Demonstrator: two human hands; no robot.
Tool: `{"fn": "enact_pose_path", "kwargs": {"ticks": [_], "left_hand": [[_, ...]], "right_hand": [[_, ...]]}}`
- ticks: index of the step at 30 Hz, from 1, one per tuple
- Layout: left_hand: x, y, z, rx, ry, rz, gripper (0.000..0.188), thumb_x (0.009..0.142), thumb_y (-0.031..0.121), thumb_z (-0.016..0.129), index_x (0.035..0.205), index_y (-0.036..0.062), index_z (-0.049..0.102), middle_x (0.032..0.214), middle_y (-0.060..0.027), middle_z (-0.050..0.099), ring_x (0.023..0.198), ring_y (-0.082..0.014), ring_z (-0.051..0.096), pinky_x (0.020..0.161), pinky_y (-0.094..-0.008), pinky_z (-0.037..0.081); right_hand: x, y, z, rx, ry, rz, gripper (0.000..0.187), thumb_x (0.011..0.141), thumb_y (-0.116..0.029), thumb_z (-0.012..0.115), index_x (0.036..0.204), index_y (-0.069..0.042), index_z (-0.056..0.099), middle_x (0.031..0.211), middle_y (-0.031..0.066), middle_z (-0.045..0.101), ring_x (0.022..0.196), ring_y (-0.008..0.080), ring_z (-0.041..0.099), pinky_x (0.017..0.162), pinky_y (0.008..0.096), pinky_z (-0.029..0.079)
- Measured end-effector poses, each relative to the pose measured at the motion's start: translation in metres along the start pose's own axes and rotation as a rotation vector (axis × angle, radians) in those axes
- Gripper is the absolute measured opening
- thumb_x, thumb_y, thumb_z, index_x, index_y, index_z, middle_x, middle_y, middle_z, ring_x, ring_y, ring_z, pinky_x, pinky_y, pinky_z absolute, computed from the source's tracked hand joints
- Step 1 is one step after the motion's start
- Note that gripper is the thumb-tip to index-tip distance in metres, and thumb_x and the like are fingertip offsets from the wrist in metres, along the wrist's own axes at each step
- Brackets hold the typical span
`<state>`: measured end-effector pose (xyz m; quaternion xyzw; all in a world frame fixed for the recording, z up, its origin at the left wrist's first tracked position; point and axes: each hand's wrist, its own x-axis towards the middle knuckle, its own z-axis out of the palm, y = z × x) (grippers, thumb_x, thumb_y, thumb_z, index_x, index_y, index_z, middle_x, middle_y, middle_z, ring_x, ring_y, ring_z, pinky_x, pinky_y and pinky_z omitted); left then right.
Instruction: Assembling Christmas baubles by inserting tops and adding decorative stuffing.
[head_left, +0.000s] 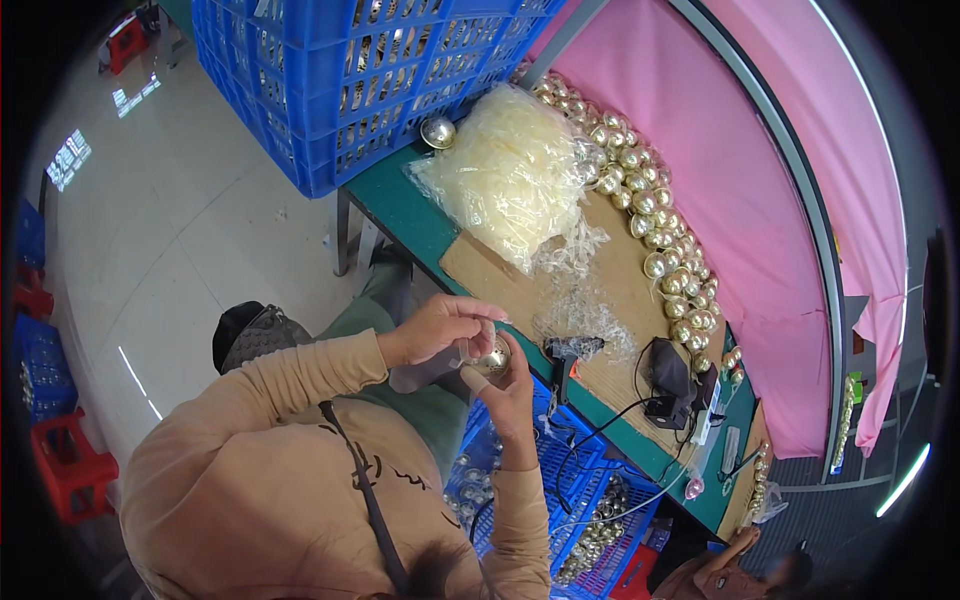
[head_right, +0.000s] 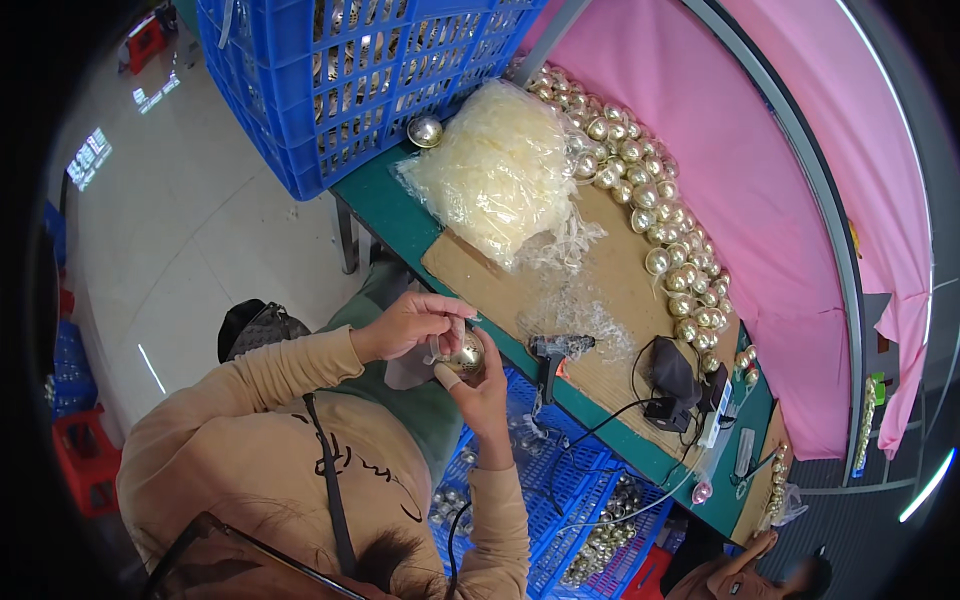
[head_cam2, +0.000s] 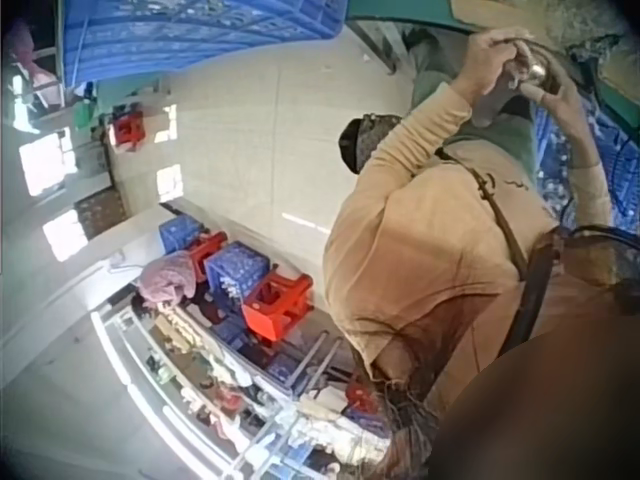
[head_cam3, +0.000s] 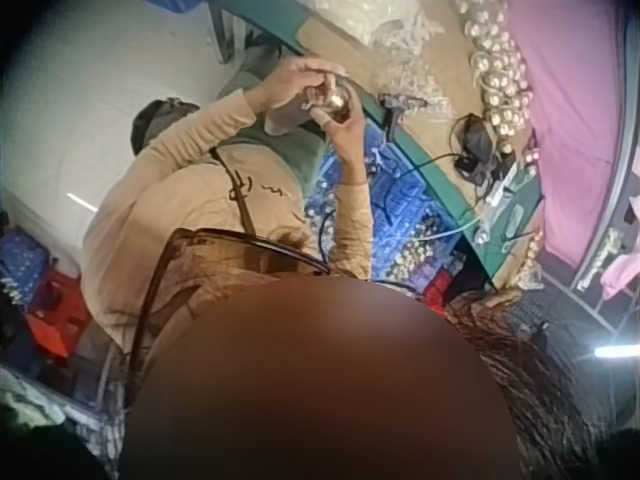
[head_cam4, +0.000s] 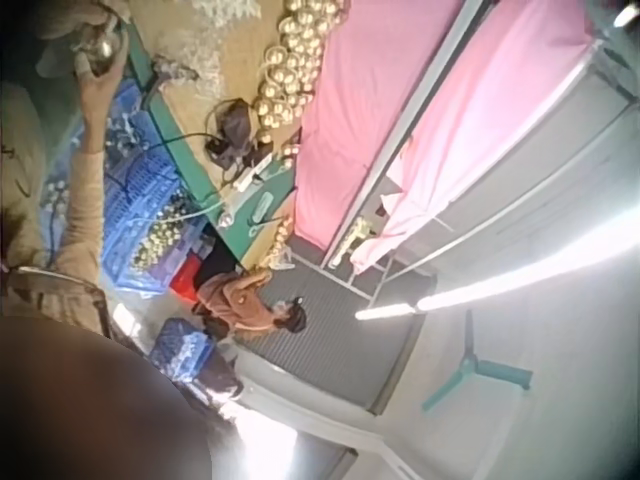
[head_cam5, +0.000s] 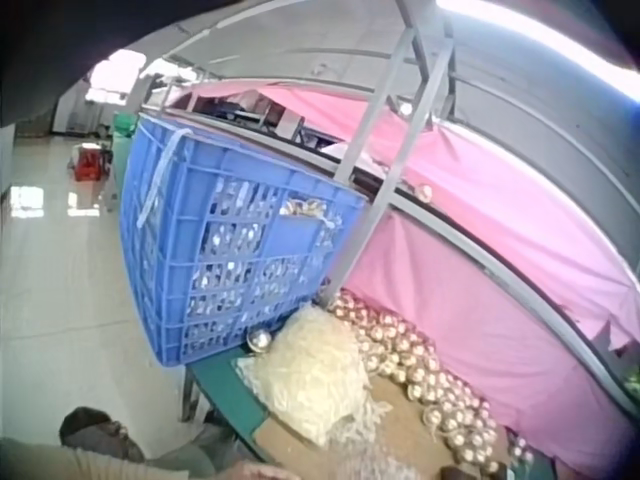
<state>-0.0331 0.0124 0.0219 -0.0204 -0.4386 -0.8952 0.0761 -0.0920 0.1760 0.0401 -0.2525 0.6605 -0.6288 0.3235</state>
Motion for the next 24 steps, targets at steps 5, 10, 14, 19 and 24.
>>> {"fn": "enact_pose_path", "kwargs": {"ticks": [5, 10, 14, 19, 24], "left_hand": [[-0.003, -0.004, -0.001, -0.015, 0.048, 0.017, 0.027, 0.088, 0.002, 0.045, 0.112, -0.0024, 0.057, 0.087, -0.0074, 0.061, 0.077, -0.0145, 0.06, 0.065, -0.0253, 0.049], [-0.006, -0.009, 0.001, -0.053, 0.087, 0.028, 0.024, 0.089, 0.002, 0.046, 0.109, -0.0007, 0.059, 0.09, -0.0072, 0.061, 0.079, -0.0147, 0.062, 0.065, -0.0244, 0.051], [-0.009, -0.005, 0.0, -0.029, 0.113, 0.027, 0.024, 0.089, 0.003, 0.047, 0.108, -0.0014, 0.06, 0.09, -0.0076, 0.061, 0.077, -0.0139, 0.061, 0.065, -0.0242, 0.051], [-0.012, 0.0, 0.002, -0.029, 0.106, 0.011, 0.024, 0.089, 0.005, 0.048, 0.108, -0.0027, 0.059, 0.089, -0.0082, 0.062, 0.077, -0.0132, 0.061, 0.064, -0.0235, 0.051], [-0.012, -0.002, 0.0, -0.006, 0.107, 0.003, 0.025, 0.089, 0.005, 0.047, 0.11, -0.0028, 0.058, 0.091, -0.0089, 0.062, 0.078, -0.0128, 0.061, 0.064, -0.0232, 0.051]], "right_hand": [[0.0, 0.004, 0.002, 0.008, -0.012, -0.001, 0.071, 0.074, 0.0, 0.067, 0.134, 0.003, 0.03, 0.116, 0.0123, 0.05, 0.101, 0.0177, 0.054, 0.086, 0.0288, 0.046], [-0.003, 0.003, 0.004, -0.005, -0.019, 0.065, 0.072, 0.074, -0.001, 0.067, 0.135, 0.001, 0.03, 0.118, 0.0117, 0.049, 0.102, 0.0178, 0.054, 0.086, 0.0295, 0.046], [-0.004, 0.005, 0.007, 0.085, -0.049, 0.048, 0.072, 0.074, -0.003, 0.069, 0.135, 0.0, 0.031, 0.119, 0.0107, 0.048, 0.102, 0.0176, 0.053, 0.085, 0.0297, 0.046], [-0.004, 0.013, 0.016, 0.077, -0.016, 0.03, 0.071, 0.073, -0.005, 0.071, 0.133, -0.001, 0.033, 0.118, 0.009, 0.049, 0.102, 0.0163, 0.053, 0.085, 0.0285, 0.046], [-0.003, 0.026, 0.029, 0.022, 0.15, -0.044, 0.06, 0.075, -0.008, 0.071, 0.127, -0.004, 0.04, 0.101, 0.004, 0.057, 0.08, 0.0105, 0.057, 0.056, 0.0186, 0.044]]}}
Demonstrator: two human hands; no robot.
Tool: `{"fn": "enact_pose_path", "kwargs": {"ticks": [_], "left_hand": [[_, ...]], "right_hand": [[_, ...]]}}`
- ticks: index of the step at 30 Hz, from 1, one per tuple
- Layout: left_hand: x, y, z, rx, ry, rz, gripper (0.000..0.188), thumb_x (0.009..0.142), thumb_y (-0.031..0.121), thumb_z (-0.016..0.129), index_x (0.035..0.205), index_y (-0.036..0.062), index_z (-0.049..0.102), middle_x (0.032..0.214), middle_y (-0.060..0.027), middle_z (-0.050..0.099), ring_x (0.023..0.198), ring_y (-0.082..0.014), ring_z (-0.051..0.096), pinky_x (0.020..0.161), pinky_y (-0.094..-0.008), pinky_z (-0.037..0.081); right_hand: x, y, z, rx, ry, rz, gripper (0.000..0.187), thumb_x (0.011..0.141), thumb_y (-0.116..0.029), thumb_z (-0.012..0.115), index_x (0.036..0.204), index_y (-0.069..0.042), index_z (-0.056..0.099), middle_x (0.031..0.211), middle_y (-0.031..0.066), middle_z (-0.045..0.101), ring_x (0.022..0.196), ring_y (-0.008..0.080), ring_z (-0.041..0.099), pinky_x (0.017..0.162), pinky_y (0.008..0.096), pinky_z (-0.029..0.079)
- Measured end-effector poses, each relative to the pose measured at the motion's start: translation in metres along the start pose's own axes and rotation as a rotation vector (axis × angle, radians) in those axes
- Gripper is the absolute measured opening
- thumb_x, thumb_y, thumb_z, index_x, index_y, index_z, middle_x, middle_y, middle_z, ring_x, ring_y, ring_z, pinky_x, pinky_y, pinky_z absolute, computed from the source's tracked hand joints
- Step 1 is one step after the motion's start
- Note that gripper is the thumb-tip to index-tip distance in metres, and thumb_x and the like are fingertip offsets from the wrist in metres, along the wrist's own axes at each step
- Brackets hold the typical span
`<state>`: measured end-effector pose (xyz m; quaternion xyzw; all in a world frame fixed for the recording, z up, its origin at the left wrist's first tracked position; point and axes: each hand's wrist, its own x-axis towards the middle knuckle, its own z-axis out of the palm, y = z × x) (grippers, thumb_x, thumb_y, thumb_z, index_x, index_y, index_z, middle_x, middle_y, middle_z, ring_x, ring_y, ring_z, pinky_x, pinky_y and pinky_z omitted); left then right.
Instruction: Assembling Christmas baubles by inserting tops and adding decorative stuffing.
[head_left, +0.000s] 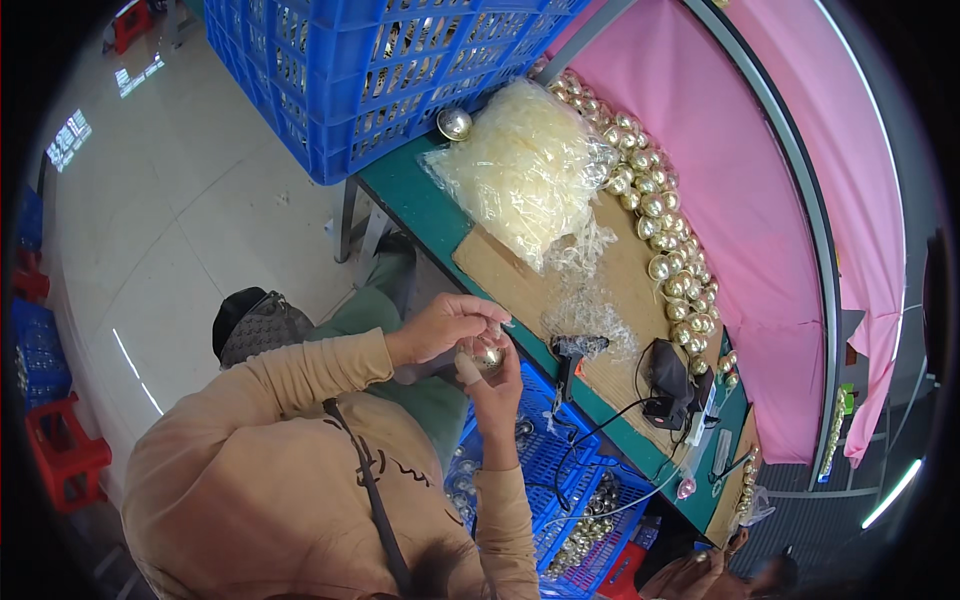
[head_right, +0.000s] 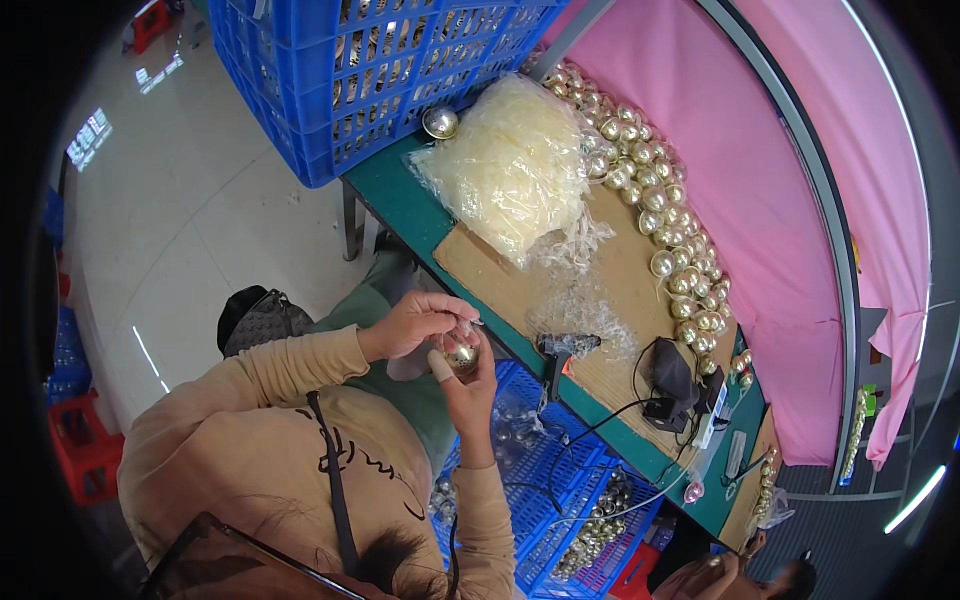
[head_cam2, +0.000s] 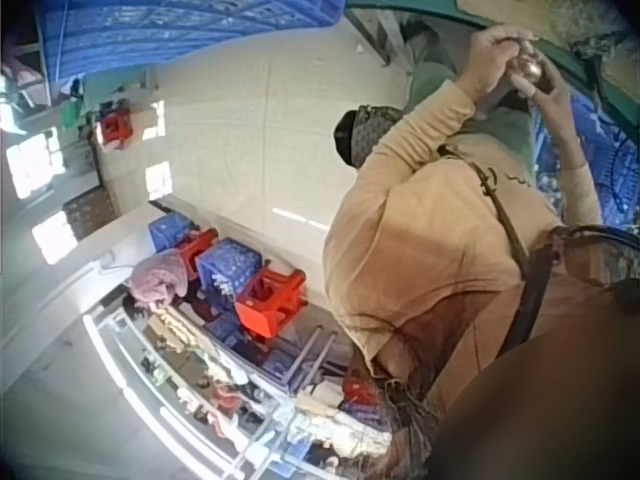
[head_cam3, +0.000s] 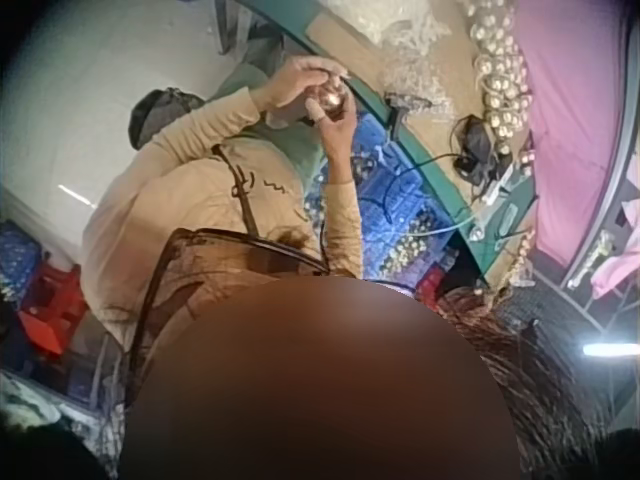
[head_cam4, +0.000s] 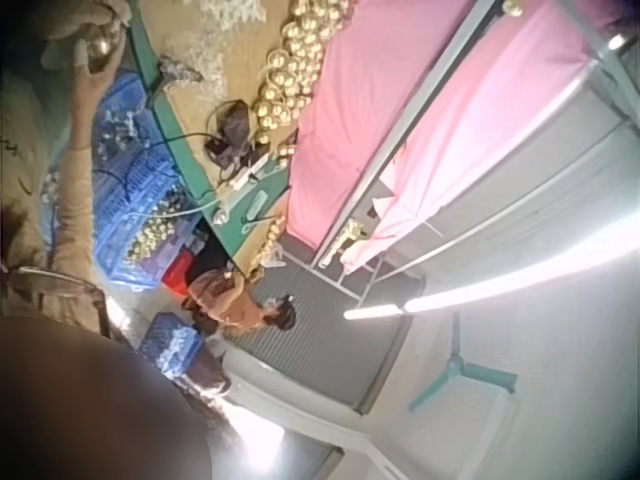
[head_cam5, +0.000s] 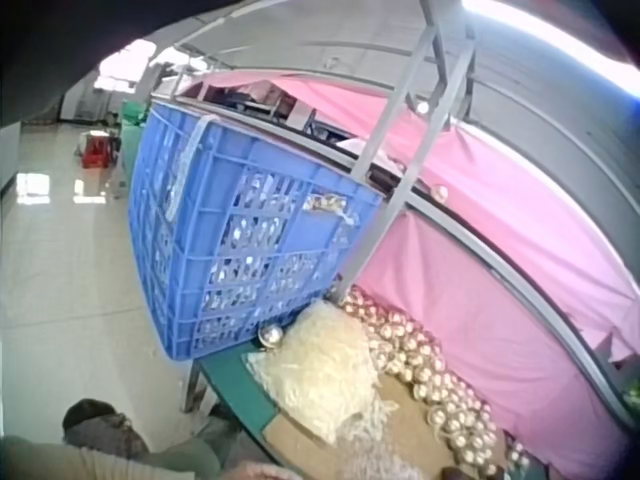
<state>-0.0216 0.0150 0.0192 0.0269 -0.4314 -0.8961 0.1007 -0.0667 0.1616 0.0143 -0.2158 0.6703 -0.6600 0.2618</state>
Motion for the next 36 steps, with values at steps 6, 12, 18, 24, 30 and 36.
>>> {"fn": "enact_pose_path", "kwargs": {"ticks": [6, 12, 18, 24, 30, 36], "left_hand": [[0.012, 0.012, -0.008, -0.024, -0.199, -0.145, 0.035, 0.089, 0.006, 0.045, 0.122, -0.0019, 0.049, 0.101, -0.0102, 0.06, 0.089, -0.0158, 0.06, 0.072, -0.0252, 0.05], [0.032, 0.031, -0.047, -0.099, -0.4, -0.243, 0.05, 0.083, 0.018, 0.051, 0.129, -0.0003, 0.042, 0.109, -0.0105, 0.058, 0.097, -0.0163, 0.057, 0.078, -0.0264, 0.049], [0.027, 0.011, -0.076, 0.436, -0.421, -0.289, 0.053, 0.082, 0.027, 0.06, 0.128, 0.0046, 0.048, 0.109, -0.0075, 0.059, 0.101, -0.0147, 0.054, 0.084, -0.0286, 0.044], [0.009, 0.018, -0.045, 0.836, -0.613, 0.016, 0.08, 0.07, 0.032, 0.074, 0.136, 0.0063, 0.036, 0.136, -0.0138, 0.032, 0.127, -0.0238, 0.031, 0.101, -0.0351, 0.031], [0.008, -0.016, -0.036, 0.815, -0.494, 0.098, 0.103, 0.062, 0.044, 0.08, 0.138, 0.0016, 0.025, 0.139, -0.0176, 0.026, 0.13, -0.0299, 0.026, 0.107, -0.0373, 0.023], [-0.006, -0.046, -0.051, 0.902, -0.522, 0.039, 0.112, 0.062, 0.051, 0.078, 0.14, -0.0007, 0.017, 0.141, -0.0207, 0.022, 0.132, -0.032, 0.023, 0.108, -0.0384, 0.022]], "right_hand": [[-0.005, 0.005, 0.004, 0.041, 0.053, -0.046, 0.058, 0.075, -0.006, 0.072, 0.124, 0.0, 0.041, 0.109, 0.0073, 0.054, 0.094, 0.0136, 0.057, 0.08, 0.0255, 0.048], [-0.01, -0.004, -0.004, 0.074, 0.089, 0.066, 0.053, 0.073, -0.01, 0.071, 0.119, 0.001, 0.045, 0.097, 0.0087, 0.06, 0.074, 0.0138, 0.061, 0.056, 0.0219, 0.048], [-0.007, -0.012, -0.014, 0.122, 0.092, 0.093, 0.048, 0.074, -0.014, 0.068, 0.116, 0.001, 0.049, 0.088, 0.0075, 0.061, 0.064, 0.0127, 0.058, 0.05, 0.0208, 0.043], [-0.001, -0.012, -0.018, 0.333, 0.012, 0.238, 0.046, 0.078, -0.019, 0.066, 0.118, -0.003, 0.051, 0.091, 0.0039, 0.062, 0.066, 0.0109, 0.059, 0.055, 0.0205, 0.043], [0.002, -0.011, -0.018, 0.32, -0.021, 0.217, 0.044, 0.079, -0.018, 0.064, 0.118, -0.001, 0.05, 0.09, 0.0042, 0.061, 0.065, 0.01, 0.057, 0.053, 0.0205, 0.041], [0.004, -0.019, -0.015, -0.159, -0.022, 0.218, 0.046, 0.076, -0.021, 0.068, 0.113, 0.002, 0.053, 0.095, 0.0069, 0.062, 0.073, 0.0148, 0.06, 0.061, 0.0238, 0.047]]}}
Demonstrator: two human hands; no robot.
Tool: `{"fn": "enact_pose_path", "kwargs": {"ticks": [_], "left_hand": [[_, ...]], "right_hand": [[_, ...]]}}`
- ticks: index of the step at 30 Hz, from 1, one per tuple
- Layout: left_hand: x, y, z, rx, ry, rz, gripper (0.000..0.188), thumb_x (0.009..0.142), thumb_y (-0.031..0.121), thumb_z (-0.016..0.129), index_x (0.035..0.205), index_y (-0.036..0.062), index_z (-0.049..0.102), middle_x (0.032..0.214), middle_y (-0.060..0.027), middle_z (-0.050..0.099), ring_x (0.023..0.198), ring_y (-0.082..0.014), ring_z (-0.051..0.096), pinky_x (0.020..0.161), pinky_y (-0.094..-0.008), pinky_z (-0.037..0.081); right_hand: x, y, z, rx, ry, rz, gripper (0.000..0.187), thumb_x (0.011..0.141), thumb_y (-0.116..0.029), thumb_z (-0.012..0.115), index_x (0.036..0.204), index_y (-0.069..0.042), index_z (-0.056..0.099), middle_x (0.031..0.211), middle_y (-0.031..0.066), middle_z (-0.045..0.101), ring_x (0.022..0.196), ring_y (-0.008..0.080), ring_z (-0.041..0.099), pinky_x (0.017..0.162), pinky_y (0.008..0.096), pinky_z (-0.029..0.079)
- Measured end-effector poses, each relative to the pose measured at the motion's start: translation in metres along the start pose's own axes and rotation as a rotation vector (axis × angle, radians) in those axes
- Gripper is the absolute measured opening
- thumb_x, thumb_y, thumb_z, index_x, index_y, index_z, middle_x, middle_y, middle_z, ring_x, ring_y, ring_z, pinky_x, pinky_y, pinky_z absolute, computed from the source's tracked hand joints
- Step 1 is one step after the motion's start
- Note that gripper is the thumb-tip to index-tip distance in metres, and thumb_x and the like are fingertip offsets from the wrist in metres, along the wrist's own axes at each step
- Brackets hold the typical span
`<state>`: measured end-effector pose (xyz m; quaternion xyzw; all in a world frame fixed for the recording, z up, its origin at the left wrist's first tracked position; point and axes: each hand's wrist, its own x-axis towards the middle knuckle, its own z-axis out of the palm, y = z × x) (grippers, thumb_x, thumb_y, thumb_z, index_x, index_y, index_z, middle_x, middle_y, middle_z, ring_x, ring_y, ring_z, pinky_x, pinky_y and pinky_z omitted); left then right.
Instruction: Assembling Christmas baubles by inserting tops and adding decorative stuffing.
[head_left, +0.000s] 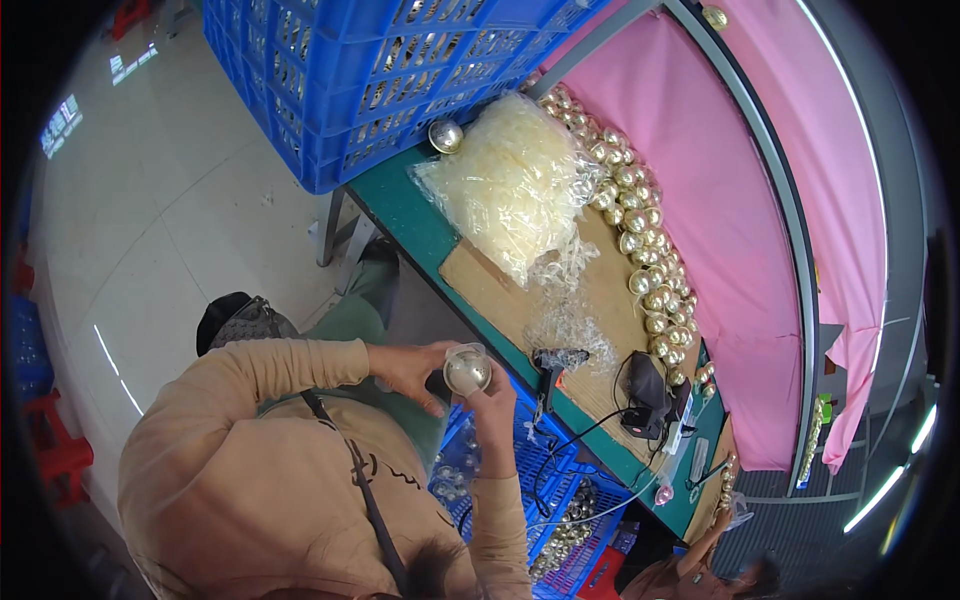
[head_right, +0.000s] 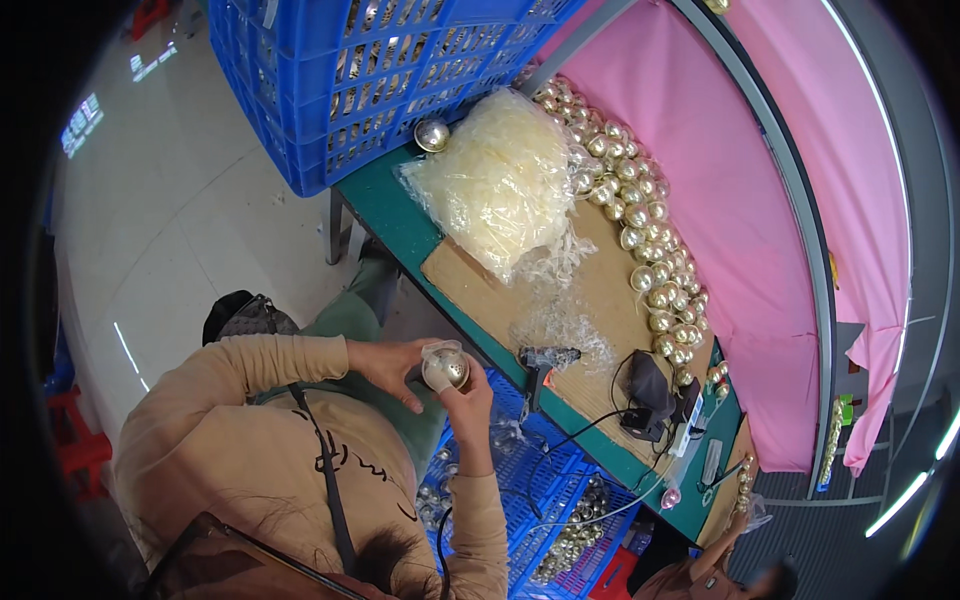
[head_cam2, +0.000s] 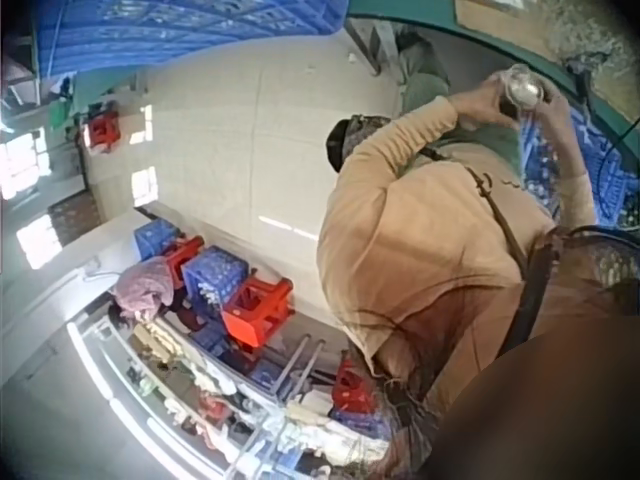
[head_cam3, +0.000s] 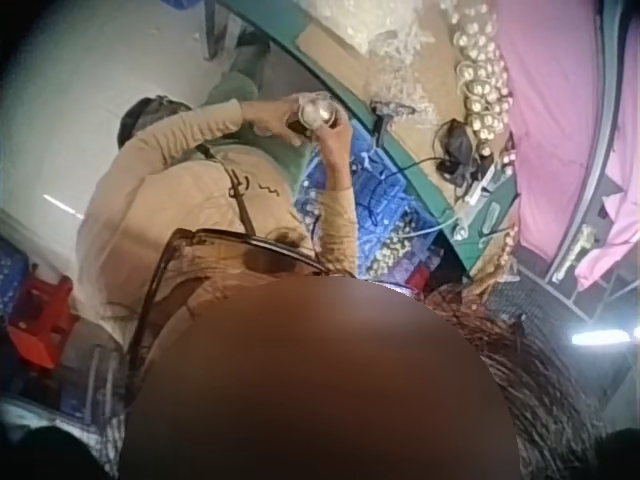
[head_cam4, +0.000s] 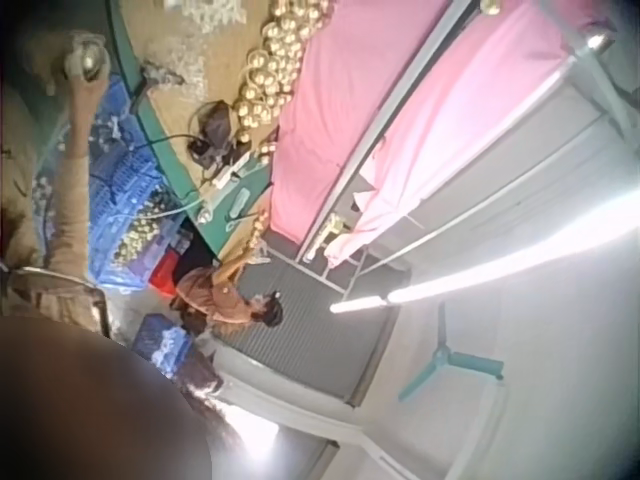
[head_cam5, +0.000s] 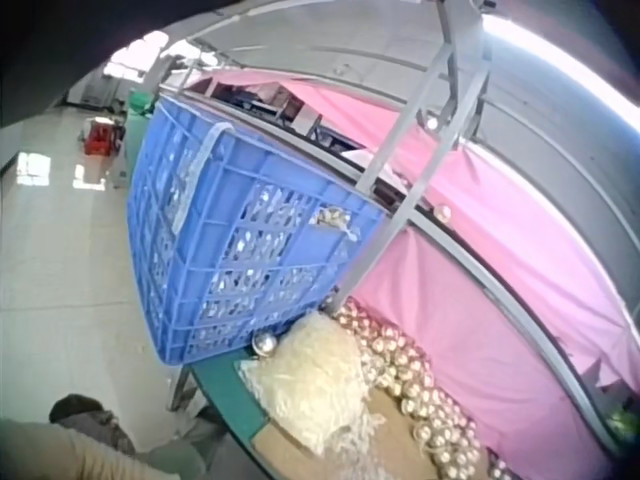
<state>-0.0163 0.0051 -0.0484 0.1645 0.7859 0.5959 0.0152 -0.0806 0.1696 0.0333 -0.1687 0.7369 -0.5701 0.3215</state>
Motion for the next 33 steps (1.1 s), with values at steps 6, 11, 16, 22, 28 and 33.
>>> {"fn": "enact_pose_path", "kwargs": {"ticks": [6, 11, 16, 22, 28, 33], "left_hand": [[0.003, 0.003, 0.007, -0.067, 0.055, 0.028, 0.105, 0.067, 0.05, 0.074, 0.14, 0.0008, 0.017, 0.143, -0.0205, 0.019, 0.133, -0.0331, 0.02, 0.107, -0.0407, 0.024], [-0.005, 0.01, 0.003, -0.406, 0.075, -0.033, 0.105, 0.07, 0.053, 0.07, 0.142, 0.0024, 0.013, 0.145, -0.0194, 0.015, 0.134, -0.0314, 0.018, 0.103, -0.041, 0.031], [-0.002, 0.0, -0.009, -0.526, 0.151, 0.124, 0.092, 0.075, 0.054, 0.065, 0.141, 0.006, 0.021, 0.142, -0.0104, 0.023, 0.129, -0.0236, 0.029, 0.102, -0.0374, 0.032], [-0.003, -0.005, -0.016, -0.588, 0.094, 0.125, 0.062, 0.087, 0.052, 0.049, 0.126, 0.0031, 0.049, 0.132, -0.0097, 0.04, 0.124, -0.021, 0.036, 0.102, -0.0336, 0.031], [-0.004, 0.005, -0.016, -0.848, 0.07, 0.044, 0.049, 0.092, 0.044, 0.045, 0.112, 0.0015, 0.059, 0.129, -0.0124, 0.043, 0.12, -0.0202, 0.04, 0.099, -0.0322, 0.033], [-0.001, 0.005, -0.018, -0.752, 0.079, 0.121, 0.044, 0.094, 0.04, 0.046, 0.103, 0.0004, 0.062, 0.126, -0.0116, 0.047, 0.116, -0.0189, 0.044, 0.096, -0.0304, 0.035]], "right_hand": [[0.008, -0.024, -0.007, -0.573, 0.035, -0.02, 0.049, 0.071, -0.023, 0.071, 0.107, 0.006, 0.056, 0.091, 0.0114, 0.064, 0.08, 0.0216, 0.063, 0.072, 0.0292, 0.049], [0.017, -0.015, -0.003, -0.451, -0.037, 0.054, 0.042, 0.069, -0.012, 0.064, 0.106, 0.005, 0.058, 0.081, 0.0086, 0.063, 0.061, 0.0133, 0.06, 0.053, 0.0228, 0.047], [0.02, -0.023, 0.011, -0.268, -0.164, 0.223, 0.039, 0.072, -0.01, 0.058, 0.109, 0.003, 0.056, 0.083, 0.0103, 0.062, 0.061, 0.0141, 0.061, 0.05, 0.0227, 0.046], [0.02, -0.024, 0.02, -0.267, -0.211, 0.19, 0.038, 0.072, -0.009, 0.058, 0.108, 0.002, 0.056, 0.082, 0.0096, 0.062, 0.061, 0.0132, 0.061, 0.049, 0.0217, 0.045], [0.017, -0.009, 0.018, -0.214, -0.228, 0.176, 0.044, 0.071, -0.014, 0.064, 0.112, -0.002, 0.056, 0.085, 0.0071, 0.063, 0.064, 0.0124, 0.061, 0.048, 0.0198, 0.044], [0.01, -0.003, 0.022, -0.087, -0.179, 0.105, 0.046, 0.07, -0.014, 0.066, 0.113, -0.001, 0.052, 0.087, 0.0071, 0.062, 0.064, 0.0132, 0.061, 0.047, 0.0203, 0.044]]}}
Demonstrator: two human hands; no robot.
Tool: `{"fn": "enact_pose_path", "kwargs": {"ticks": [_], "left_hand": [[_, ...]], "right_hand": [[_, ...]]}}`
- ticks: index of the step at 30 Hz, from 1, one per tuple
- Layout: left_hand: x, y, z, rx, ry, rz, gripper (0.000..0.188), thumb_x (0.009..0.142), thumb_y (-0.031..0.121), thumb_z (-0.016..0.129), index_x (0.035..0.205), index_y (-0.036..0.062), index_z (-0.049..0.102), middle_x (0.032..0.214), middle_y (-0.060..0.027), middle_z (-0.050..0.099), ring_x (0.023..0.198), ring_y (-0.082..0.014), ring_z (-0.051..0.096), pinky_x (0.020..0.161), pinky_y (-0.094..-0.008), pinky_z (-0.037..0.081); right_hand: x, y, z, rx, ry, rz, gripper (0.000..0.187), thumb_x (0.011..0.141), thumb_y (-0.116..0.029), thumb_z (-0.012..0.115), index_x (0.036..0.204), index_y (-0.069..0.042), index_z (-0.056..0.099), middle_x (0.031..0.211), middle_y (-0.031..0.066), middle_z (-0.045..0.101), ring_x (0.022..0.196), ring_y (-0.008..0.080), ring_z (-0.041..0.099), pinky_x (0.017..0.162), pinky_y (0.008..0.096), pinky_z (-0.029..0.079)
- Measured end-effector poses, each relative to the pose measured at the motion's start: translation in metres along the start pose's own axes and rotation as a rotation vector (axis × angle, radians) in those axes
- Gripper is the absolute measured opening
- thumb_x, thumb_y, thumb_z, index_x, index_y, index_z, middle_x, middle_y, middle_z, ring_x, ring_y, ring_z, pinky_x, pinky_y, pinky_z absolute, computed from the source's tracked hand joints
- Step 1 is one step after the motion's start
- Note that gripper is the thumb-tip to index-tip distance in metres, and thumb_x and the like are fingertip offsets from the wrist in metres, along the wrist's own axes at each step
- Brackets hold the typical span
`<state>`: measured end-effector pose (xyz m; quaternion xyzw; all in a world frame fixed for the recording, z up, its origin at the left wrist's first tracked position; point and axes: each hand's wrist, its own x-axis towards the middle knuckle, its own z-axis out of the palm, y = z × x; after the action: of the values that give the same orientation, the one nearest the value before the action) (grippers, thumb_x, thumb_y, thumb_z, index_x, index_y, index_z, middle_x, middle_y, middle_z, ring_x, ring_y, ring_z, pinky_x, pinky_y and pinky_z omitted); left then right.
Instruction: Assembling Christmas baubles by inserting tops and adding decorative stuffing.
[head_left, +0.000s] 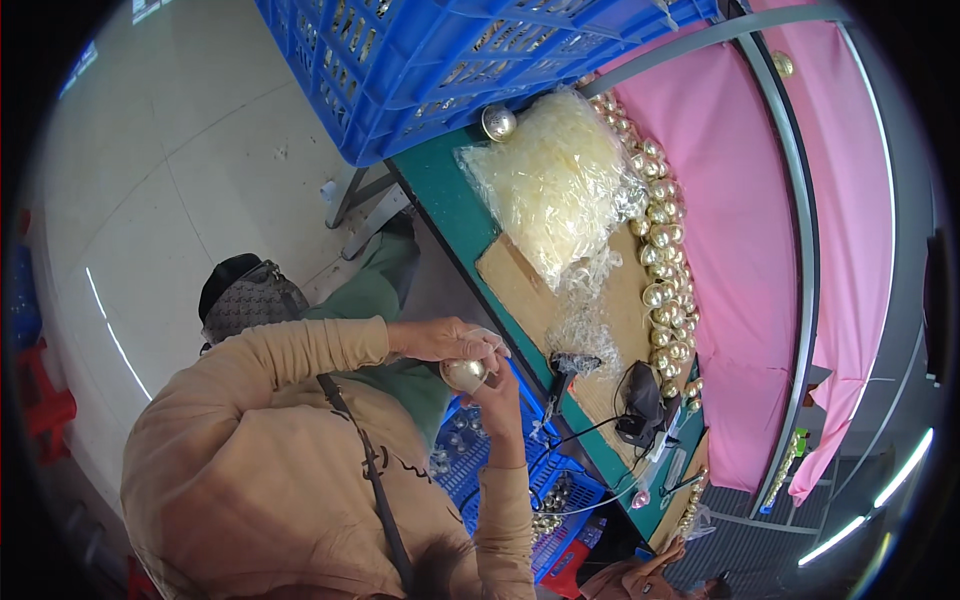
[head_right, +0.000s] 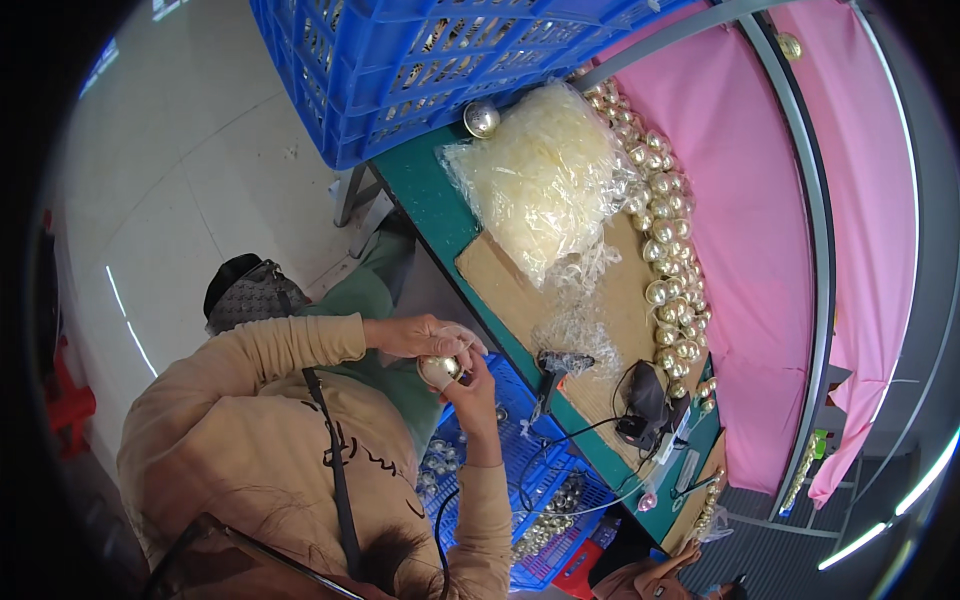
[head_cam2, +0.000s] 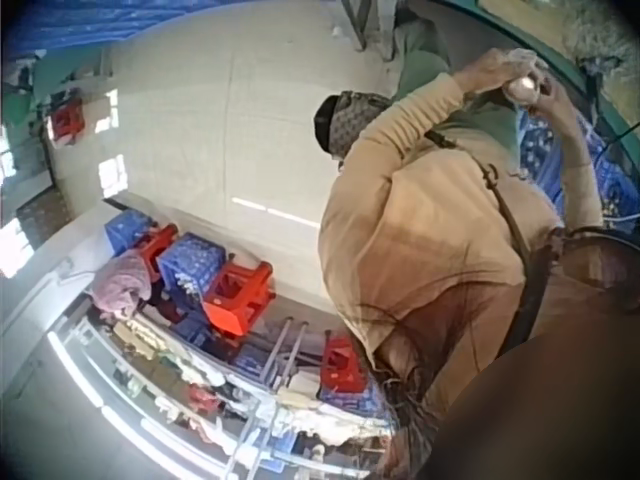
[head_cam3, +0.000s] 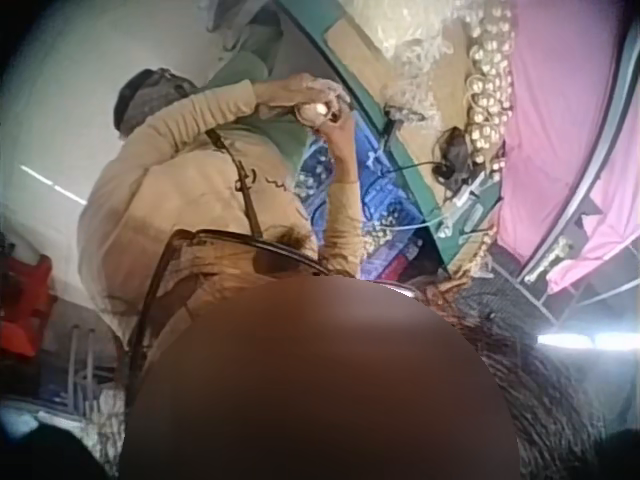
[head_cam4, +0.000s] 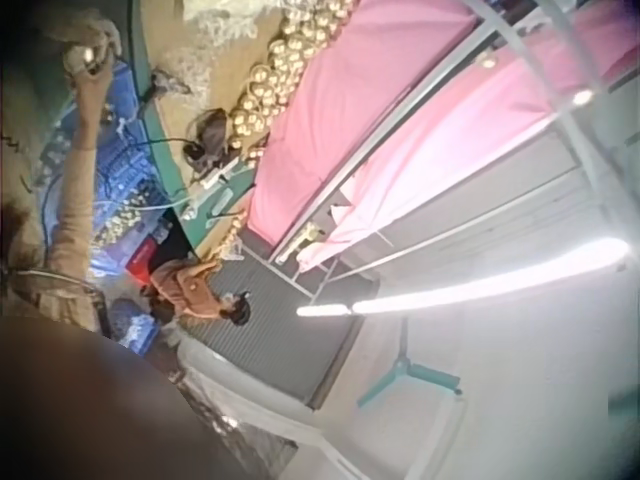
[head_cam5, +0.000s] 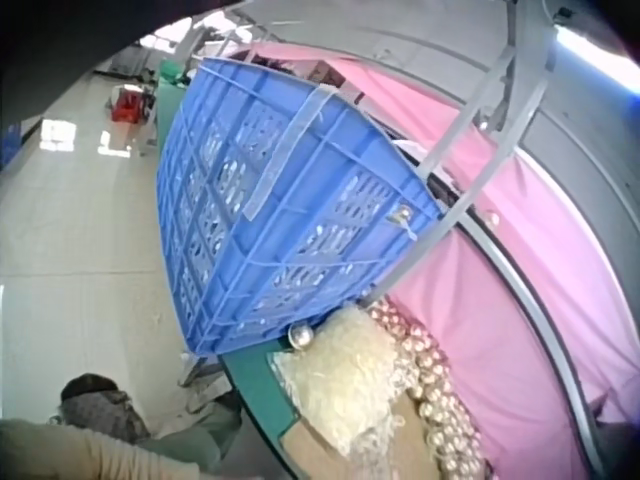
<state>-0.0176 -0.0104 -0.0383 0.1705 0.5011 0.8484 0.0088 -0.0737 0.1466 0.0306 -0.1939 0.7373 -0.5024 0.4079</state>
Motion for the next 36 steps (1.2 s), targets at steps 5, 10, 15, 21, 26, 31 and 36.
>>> {"fn": "enact_pose_path", "kwargs": {"ticks": [5, 10, 15, 21, 26, 31, 36], "left_hand": [[0.004, 0.003, 0.005, 0.056, 0.018, 0.037, 0.043, 0.094, 0.038, 0.046, 0.099, -0.0012, 0.064, 0.124, -0.0098, 0.049, 0.112, -0.0164, 0.046, 0.093, -0.0285, 0.038], [0.002, 0.014, 0.011, 0.074, 0.05, -0.04, 0.044, 0.094, 0.039, 0.045, 0.098, 0.0003, 0.064, 0.119, -0.0098, 0.053, 0.108, -0.0163, 0.048, 0.091, -0.0286, 0.039], [0.004, -0.002, 0.01, 0.184, 0.063, 0.043, 0.042, 0.095, 0.038, 0.043, 0.098, 0.0022, 0.064, 0.105, -0.0074, 0.057, 0.099, -0.0157, 0.052, 0.087, -0.0288, 0.041], [0.006, 0.004, 0.014, 0.249, 0.101, 0.067, 0.04, 0.096, 0.037, 0.041, 0.096, 0.0028, 0.063, 0.095, -0.0061, 0.059, 0.094, -0.0152, 0.053, 0.084, -0.029, 0.042], [0.007, 0.006, 0.014, 0.287, 0.114, 0.098, 0.04, 0.096, 0.036, 0.041, 0.095, 0.0029, 0.063, 0.093, -0.006, 0.06, 0.094, -0.0151, 0.053, 0.085, -0.0291, 0.041], [0.006, 0.007, 0.015, 0.293, 0.125, 0.079, 0.04, 0.096, 0.036, 0.041, 0.095, 0.003, 0.063, 0.093, -0.0058, 0.059, 0.093, -0.0145, 0.053, 0.084, -0.0288, 0.041], [0.006, 0.003, 0.013, 0.277, 0.127, 0.074, 0.04, 0.096, 0.036, 0.041, 0.094, 0.0031, 0.063, 0.092, -0.0053, 0.059, 0.091, -0.0137, 0.054, 0.082, -0.0281, 0.042]], "right_hand": [[-0.002, 0.007, 0.001, 0.086, 0.043, -0.05, 0.057, 0.069, -0.014, 0.068, 0.12, -0.002, 0.044, 0.089, 0.0074, 0.061, 0.065, 0.0145, 0.061, 0.046, 0.0206, 0.044], [-0.006, 0.009, 0.004, 0.203, 0.077, -0.091, 0.075, 0.065, -0.01, 0.072, 0.13, -0.004, 0.034, 0.102, 0.01, 0.058, 0.073, 0.0162, 0.061, 0.047, 0.021, 0.044], [-0.011, 0.01, 0.006, 0.28, 0.147, -0.094, 0.092, 0.064, -0.006, 0.074, 0.139, -0.004, 0.021, 0.118, 0.0128, 0.05, 0.085, 0.0177, 0.059, 0.05, 0.0213, 0.045], [-0.011, 0.015, 0.008, 0.336, 0.13, -0.109, 0.096, 0.065, -0.004, 0.075, 0.141, -0.004, 0.016, 0.116, 0.0133, 0.052, 0.088, 0.0168, 0.058, 0.055, 0.0212, 0.045], [-0.012, 0.015, 0.008, 0.364, 0.107, -0.119, 0.096, 0.067, -0.003, 0.074, 0.141, -0.003, 0.012, 0.109, 0.013, 0.056, 0.087, 0.0159, 0.059, 0.056, 0.0204, 0.044], [-0.01, 0.018, 0.007, 0.398, 0.092, -0.114, 0.097, 0.067, -0.003, 0.074, 0.141, -0.003, 0.012, 0.107, 0.0116, 0.057, 0.085, 0.015, 0.059, 0.055, 0.02, 0.044], [-0.01, 0.02, 0.009, 0.438, 0.102, -0.115, 0.096, 0.067, -0.002, 0.074, 0.141, -0.003, 0.012, 0.11, 0.0121, 0.055, 0.086, 0.0151, 0.058, 0.056, 0.0203, 0.044]]}}
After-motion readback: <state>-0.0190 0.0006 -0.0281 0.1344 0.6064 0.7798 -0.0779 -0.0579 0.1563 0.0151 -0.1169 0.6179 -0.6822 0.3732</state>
